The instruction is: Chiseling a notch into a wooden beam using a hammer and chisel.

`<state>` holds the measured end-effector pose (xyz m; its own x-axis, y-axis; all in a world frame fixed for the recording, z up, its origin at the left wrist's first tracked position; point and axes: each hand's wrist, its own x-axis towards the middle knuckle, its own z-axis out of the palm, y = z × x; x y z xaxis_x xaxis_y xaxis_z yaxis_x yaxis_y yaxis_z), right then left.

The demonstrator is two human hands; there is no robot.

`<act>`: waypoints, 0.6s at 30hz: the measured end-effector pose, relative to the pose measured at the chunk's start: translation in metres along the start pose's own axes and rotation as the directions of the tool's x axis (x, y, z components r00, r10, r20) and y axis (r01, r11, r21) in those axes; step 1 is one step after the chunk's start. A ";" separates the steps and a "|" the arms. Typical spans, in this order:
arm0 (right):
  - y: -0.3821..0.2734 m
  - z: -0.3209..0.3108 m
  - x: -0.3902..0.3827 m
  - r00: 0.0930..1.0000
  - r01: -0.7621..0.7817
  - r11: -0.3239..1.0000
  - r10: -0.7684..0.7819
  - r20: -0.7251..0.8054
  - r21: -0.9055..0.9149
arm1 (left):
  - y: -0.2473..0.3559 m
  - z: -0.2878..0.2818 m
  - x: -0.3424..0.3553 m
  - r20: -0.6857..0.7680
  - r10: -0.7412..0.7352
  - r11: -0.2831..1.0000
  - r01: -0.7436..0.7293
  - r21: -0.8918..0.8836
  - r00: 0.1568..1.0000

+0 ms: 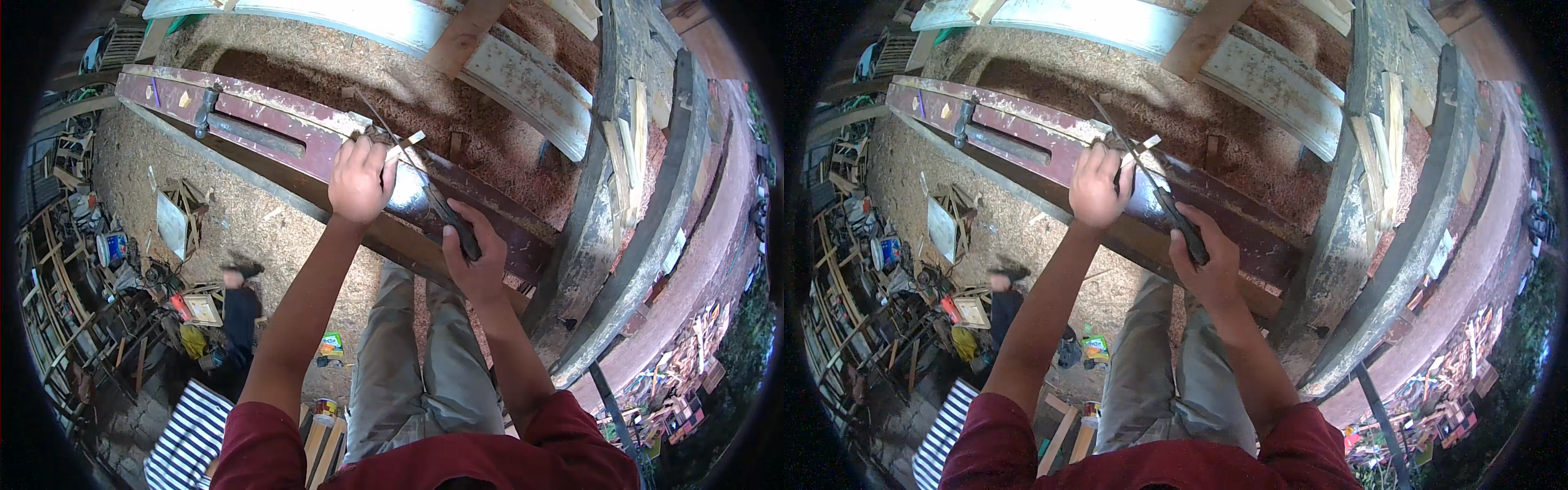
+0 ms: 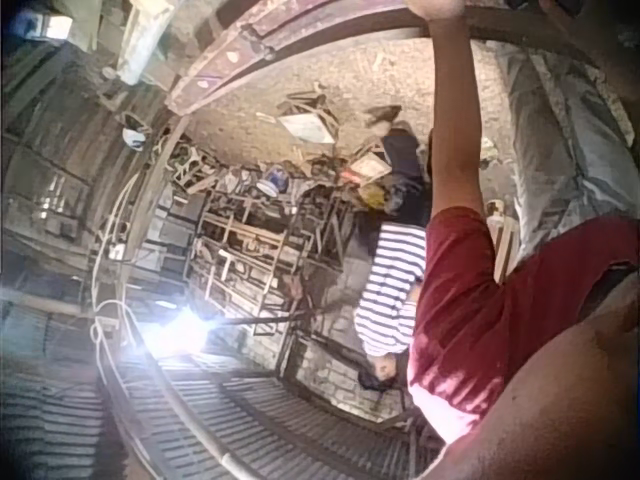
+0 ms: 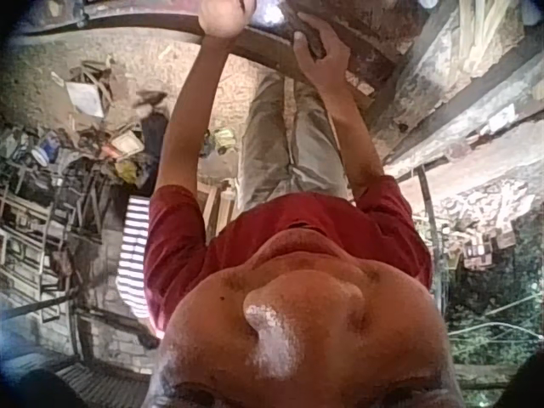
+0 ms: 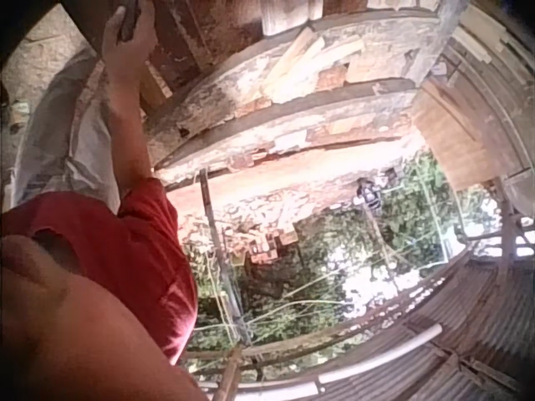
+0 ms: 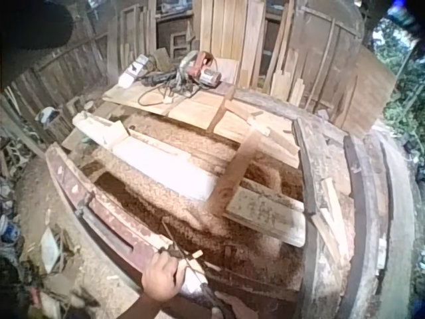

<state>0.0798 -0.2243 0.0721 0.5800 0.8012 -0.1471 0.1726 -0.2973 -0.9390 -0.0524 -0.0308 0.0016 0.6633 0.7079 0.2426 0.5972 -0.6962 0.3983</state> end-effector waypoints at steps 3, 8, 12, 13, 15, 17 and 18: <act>0.001 -0.001 -0.004 1.000 0.012 1.000 -0.012 -0.007 -0.006 | -0.001 -0.001 -0.002 -0.001 -0.003 1.000 0.003 -0.014 1.000; 0.001 -0.001 -0.003 0.999 0.036 0.998 -0.037 -0.025 -0.045 | 0.001 -0.001 0.001 -0.006 -0.002 1.000 0.002 -0.002 1.000; -0.003 -0.002 -0.009 1.000 0.011 0.999 -0.012 -0.026 -0.034 | 0.000 -0.002 0.000 -0.013 0.023 1.000 -0.023 -0.006 1.000; -0.006 0.000 -0.007 0.999 0.022 0.999 -0.023 -0.035 -0.043 | 0.000 -0.001 0.001 -0.004 0.006 1.000 -0.006 0.001 1.000; -0.009 0.003 0.002 0.999 -0.027 0.999 0.026 -0.024 -0.034 | 0.003 0.000 0.002 0.001 -0.007 1.000 0.007 0.009 1.000; -0.009 0.003 0.002 0.997 -0.076 0.997 0.076 -0.011 -0.024 | 0.005 0.001 0.002 -0.020 -0.038 0.999 0.038 -0.004 0.999; -0.005 0.001 -0.003 0.999 -0.021 0.999 0.020 -0.029 -0.040 | 0.004 0.000 0.001 -0.022 -0.037 0.999 0.037 -0.002 0.999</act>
<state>0.0759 -0.2248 0.0771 0.6059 0.7800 -0.1565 0.1921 -0.3343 -0.9227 -0.0491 -0.0326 0.0036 0.6310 0.7353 0.2472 0.6200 -0.6695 0.4091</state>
